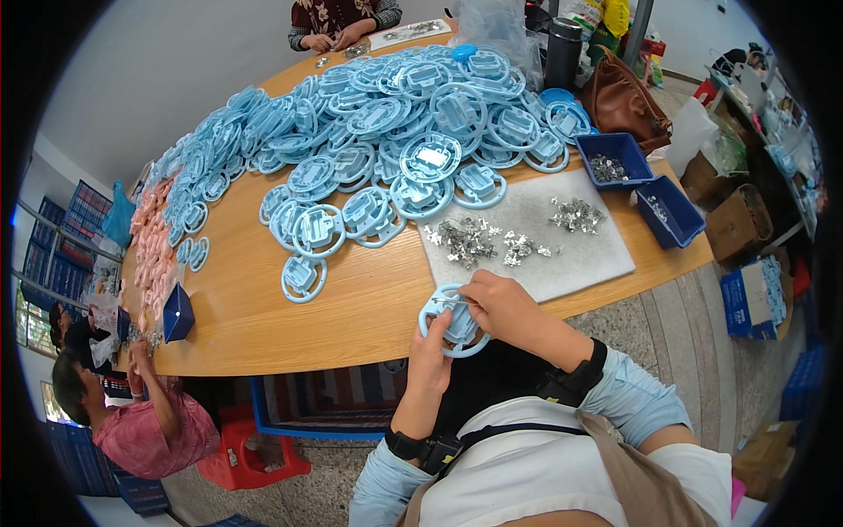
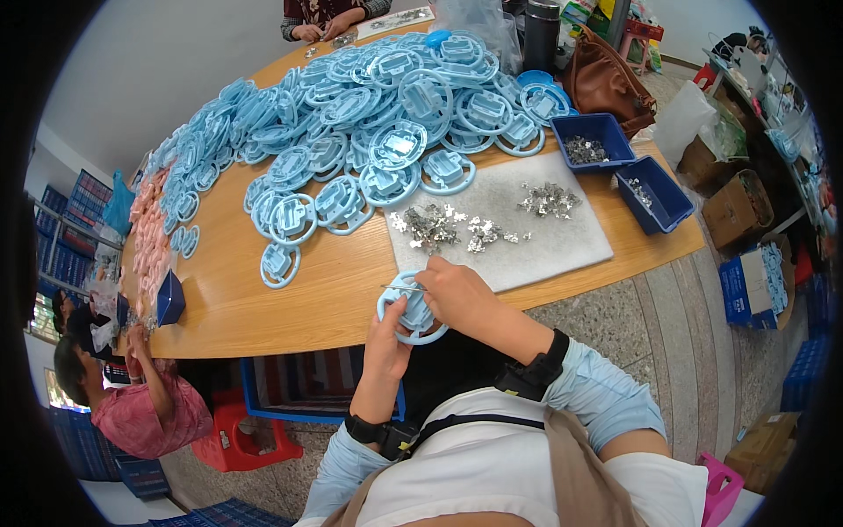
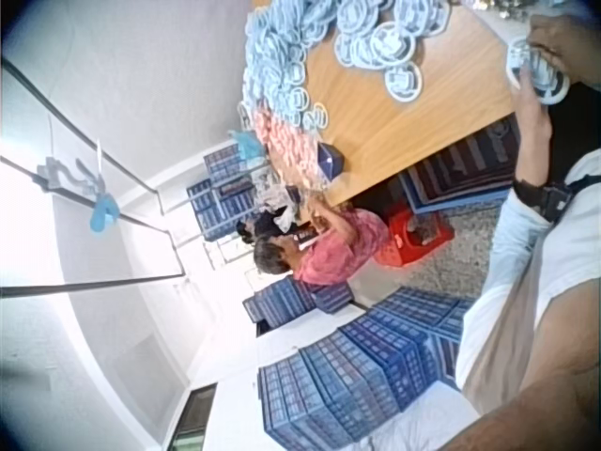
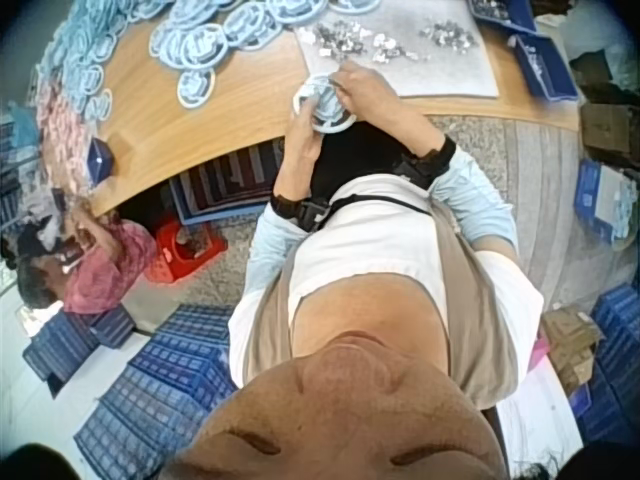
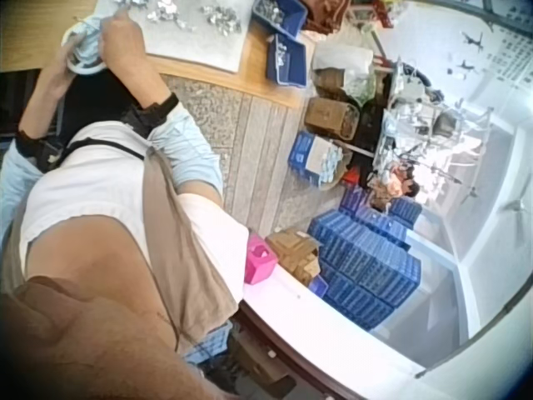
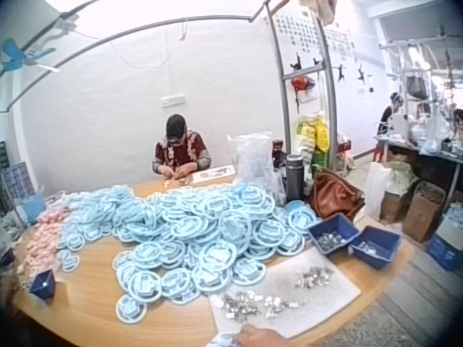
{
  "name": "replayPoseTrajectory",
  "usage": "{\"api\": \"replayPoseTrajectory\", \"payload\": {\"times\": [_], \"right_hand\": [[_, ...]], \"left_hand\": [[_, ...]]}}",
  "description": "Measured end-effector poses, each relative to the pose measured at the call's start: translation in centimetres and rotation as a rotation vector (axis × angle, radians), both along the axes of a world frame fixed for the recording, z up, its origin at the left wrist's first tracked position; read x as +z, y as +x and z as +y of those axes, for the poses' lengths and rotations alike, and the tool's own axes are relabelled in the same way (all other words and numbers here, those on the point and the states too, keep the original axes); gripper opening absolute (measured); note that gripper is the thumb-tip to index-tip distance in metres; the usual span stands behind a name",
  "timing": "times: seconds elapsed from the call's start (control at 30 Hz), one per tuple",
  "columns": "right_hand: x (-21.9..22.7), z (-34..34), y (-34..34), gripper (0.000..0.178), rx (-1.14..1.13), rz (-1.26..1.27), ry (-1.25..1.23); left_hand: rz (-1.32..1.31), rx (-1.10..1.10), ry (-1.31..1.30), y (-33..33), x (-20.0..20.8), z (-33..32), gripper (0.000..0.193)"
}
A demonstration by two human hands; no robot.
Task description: The person pours metal clips from a plastic bag into blue bins, then picks up a light blue plastic frame and inserts the clips into it by hand. They then place the assembled frame on the table and repeat the process with another frame.
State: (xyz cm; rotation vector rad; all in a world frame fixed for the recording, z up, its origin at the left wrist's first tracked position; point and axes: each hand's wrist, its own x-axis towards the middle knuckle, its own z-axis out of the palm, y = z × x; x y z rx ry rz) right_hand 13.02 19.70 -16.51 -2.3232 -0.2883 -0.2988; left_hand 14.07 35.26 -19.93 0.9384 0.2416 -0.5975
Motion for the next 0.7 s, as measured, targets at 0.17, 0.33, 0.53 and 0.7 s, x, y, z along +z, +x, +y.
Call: {"api": "replayPoseTrajectory", "payload": {"times": [0.17, 0.33, 0.53, 0.7], "right_hand": [[-0.2, -0.1, 0.0, 0.014, -0.038, -0.003, 0.008], [-0.3, 0.4, -1.0, 0.018, -0.019, -0.095, -0.163], [-0.5, 0.7, -2.3, 0.031, -0.017, -0.160, -0.309], [0.2, -0.3, -2.5, 0.038, 0.004, -0.100, -0.372]], "left_hand": [[-0.077, 0.035, -0.003, -1.0, 0.7, -0.5, 0.030], [-0.055, 0.002, -0.059, -1.0, 0.3, -0.1, 0.030], [0.008, 0.037, -0.135, -0.7, 0.1, 0.0, 0.029], [0.008, 0.002, -0.139, -0.3, -0.4, 0.1, 0.034]]}}
